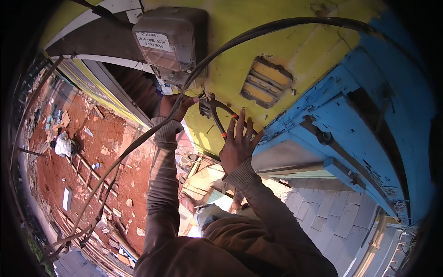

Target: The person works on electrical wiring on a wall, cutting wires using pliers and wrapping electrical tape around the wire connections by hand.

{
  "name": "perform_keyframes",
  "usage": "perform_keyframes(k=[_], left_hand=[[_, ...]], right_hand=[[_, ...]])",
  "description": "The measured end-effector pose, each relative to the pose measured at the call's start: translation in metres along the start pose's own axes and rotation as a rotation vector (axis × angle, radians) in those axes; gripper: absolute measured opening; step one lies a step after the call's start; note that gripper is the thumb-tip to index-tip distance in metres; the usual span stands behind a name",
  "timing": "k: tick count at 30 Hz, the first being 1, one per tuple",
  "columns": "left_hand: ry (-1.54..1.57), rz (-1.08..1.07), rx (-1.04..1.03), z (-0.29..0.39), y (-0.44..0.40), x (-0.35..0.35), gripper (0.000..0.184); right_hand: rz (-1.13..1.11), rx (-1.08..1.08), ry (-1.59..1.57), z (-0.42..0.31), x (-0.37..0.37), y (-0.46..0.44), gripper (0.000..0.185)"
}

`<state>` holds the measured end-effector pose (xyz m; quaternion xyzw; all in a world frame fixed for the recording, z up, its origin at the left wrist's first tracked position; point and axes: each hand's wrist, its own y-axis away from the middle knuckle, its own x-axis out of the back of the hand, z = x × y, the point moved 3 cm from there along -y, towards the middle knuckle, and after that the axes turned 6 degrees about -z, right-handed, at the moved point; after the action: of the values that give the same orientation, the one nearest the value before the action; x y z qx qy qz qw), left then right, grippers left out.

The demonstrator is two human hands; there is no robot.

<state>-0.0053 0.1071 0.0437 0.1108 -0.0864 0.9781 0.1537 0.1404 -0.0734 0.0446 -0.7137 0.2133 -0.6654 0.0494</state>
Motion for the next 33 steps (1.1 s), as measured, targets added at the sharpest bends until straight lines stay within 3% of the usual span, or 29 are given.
perform_keyframes(k=[4, 10, 12, 19, 21, 25, 31, 33], left_hand=[[-0.010, -0.017, -0.021, -0.004, -0.002, 0.000, 0.031], [-0.069, -0.008, -0.004, -0.008, -0.004, 0.000, 0.031], [-0.052, -0.008, 0.006, -0.010, -0.004, 0.001, 0.031], [-0.019, -0.010, -0.008, -0.006, -0.003, 0.000, 0.030], [-0.005, -0.006, -0.022, -0.008, -0.003, -0.001, 0.031], [-0.027, -0.020, 0.006, -0.010, -0.003, 0.000, 0.029], [0.080, -0.009, -0.012, -0.020, -0.005, -0.004, 0.029], [0.084, -0.013, -0.031, -0.022, -0.005, -0.005, 0.028]], right_hand=[[0.002, -0.019, -0.005, 0.004, -0.020, 0.002, 0.056], [-0.029, -0.002, -0.086, 0.006, -0.028, 0.000, 0.028], [0.077, 0.011, -0.103, 0.007, -0.034, 0.001, 0.021], [0.072, 0.039, -0.151, 0.017, -0.034, 0.000, 0.023], [-0.063, 0.030, -0.250, 0.022, -0.037, -0.003, 0.026], [-0.108, 0.100, -0.312, 0.032, -0.034, -0.008, 0.027], [-0.252, 0.104, -0.687, 0.045, -0.045, -0.013, 0.017], [-0.254, 0.261, -0.958, 0.049, -0.054, -0.016, 0.013]])
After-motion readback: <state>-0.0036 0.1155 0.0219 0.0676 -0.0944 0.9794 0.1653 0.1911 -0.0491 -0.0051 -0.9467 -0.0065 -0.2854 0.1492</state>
